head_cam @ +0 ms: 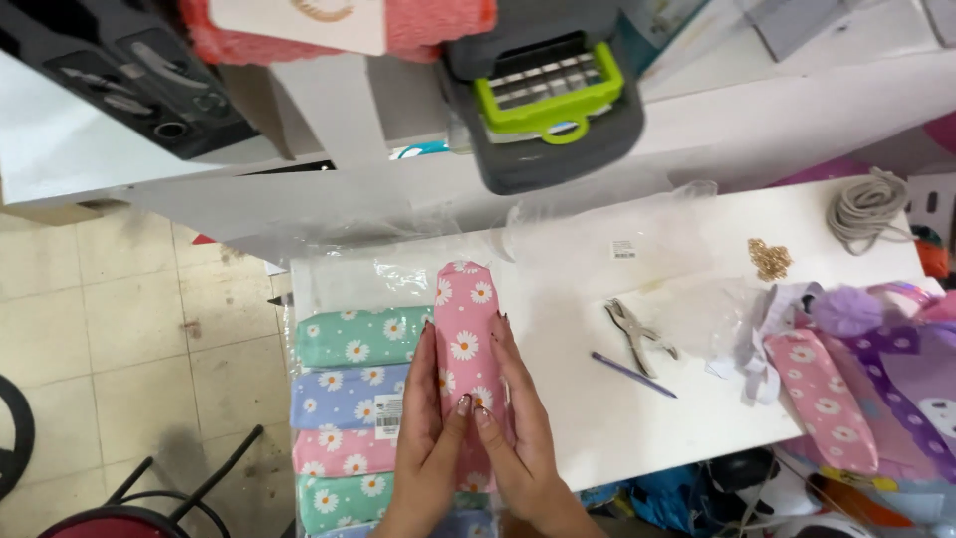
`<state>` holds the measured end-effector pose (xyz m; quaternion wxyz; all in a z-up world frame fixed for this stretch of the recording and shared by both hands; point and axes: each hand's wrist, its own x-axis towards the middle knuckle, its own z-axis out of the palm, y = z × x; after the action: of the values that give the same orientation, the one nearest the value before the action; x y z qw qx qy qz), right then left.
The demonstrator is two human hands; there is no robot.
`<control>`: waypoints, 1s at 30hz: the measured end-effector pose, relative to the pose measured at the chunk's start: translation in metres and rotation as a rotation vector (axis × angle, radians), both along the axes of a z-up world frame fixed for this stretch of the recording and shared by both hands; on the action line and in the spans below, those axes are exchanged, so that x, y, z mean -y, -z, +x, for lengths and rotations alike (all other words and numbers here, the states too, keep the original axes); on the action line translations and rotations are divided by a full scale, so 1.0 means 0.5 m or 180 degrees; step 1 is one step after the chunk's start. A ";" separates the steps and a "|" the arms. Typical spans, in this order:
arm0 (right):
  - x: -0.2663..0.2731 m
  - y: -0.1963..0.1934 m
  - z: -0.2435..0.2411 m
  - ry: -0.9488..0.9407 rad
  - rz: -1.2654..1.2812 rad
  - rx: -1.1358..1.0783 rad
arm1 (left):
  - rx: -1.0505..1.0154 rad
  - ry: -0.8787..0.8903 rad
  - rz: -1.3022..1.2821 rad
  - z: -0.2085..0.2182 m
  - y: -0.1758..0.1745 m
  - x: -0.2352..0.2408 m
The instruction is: Tagging and organizing floral-patterned pencil cases by writing on price tags, punching holes, and attaching them to the zippers.
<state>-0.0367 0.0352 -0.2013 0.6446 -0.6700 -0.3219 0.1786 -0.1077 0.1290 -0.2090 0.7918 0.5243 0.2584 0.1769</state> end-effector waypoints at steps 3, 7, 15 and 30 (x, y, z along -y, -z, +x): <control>0.038 -0.035 0.014 0.0145 -0.0101 -0.0085 | -0.0225 0.0180 -0.0195 0.018 0.003 0.039; 0.090 -0.035 0.024 0.0392 -0.0157 -0.0170 | -0.0080 0.0151 -0.0359 0.045 0.013 0.087; 0.176 -0.018 0.059 0.0468 -0.0213 -0.0783 | 0.0099 -0.0073 -0.0513 0.096 0.050 0.150; 0.279 0.117 0.085 0.0908 -0.0235 -0.0597 | -0.0092 0.0152 -0.0398 0.074 0.147 0.315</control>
<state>0.0057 -0.1045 -0.2599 0.6655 -0.7126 -0.1553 0.1587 -0.0705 -0.0284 -0.2827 0.8232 0.4823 0.2678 0.1339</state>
